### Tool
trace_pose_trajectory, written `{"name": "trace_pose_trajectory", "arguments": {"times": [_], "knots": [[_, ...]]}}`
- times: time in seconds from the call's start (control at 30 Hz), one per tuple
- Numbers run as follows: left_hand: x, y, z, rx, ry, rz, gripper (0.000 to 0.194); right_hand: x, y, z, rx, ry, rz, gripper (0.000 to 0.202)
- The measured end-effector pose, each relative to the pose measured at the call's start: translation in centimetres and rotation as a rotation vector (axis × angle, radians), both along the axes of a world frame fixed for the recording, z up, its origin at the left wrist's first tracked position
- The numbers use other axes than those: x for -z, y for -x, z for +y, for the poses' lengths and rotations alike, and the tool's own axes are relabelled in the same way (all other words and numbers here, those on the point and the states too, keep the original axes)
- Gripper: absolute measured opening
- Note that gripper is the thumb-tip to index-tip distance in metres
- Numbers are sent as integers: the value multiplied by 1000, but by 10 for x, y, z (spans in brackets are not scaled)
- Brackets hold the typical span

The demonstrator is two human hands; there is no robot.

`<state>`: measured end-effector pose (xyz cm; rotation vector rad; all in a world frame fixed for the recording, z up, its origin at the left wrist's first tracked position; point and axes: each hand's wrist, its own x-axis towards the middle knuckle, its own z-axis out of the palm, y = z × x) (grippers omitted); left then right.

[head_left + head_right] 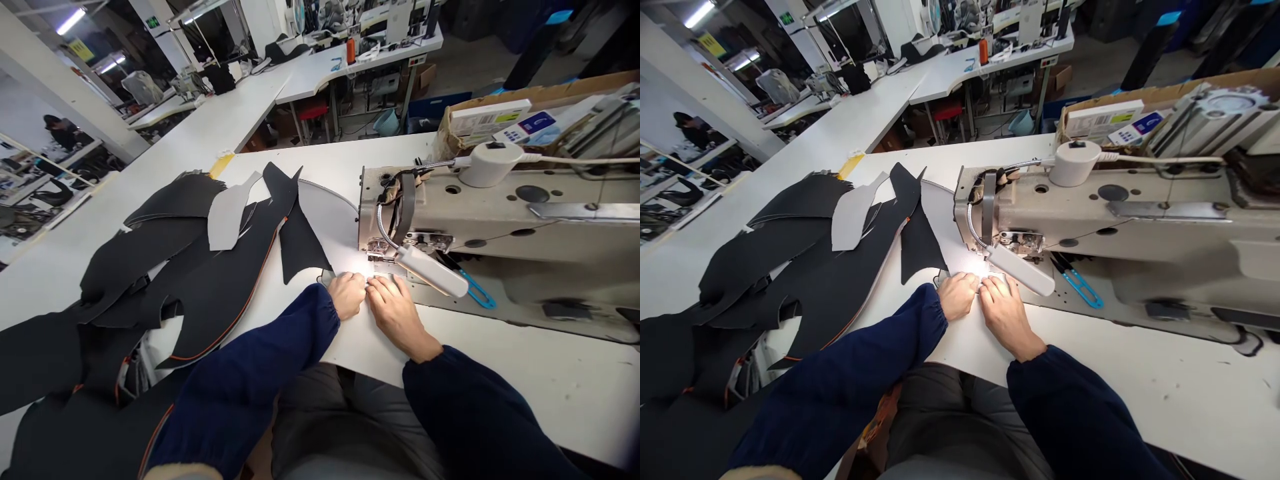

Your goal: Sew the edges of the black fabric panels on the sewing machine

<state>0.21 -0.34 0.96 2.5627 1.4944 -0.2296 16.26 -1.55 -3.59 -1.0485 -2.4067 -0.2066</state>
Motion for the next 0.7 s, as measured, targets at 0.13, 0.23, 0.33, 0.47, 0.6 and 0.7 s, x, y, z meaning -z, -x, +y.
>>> {"name": "trace_pose_trajectory", "arguments": {"times": [0.13,0.23,0.33,0.47,0.6,0.7], "knots": [[3,0,4,-10,2,-15,29,5,1,3,1,12,-50,25],[5,-2,11,-25,-7,-35,30,3,2,8,40,9,-45,26],[7,-6,19,-57,-41,-54,32,1,5,15,83,3,-47,25],[9,-10,31,-153,-76,-98,33,-2,2,17,117,-15,28,22],[8,-11,39,-218,-87,-138,37,-3,-9,14,112,-11,185,23],[6,-12,42,-238,-78,-144,38,-3,-19,13,98,11,291,25]]}}
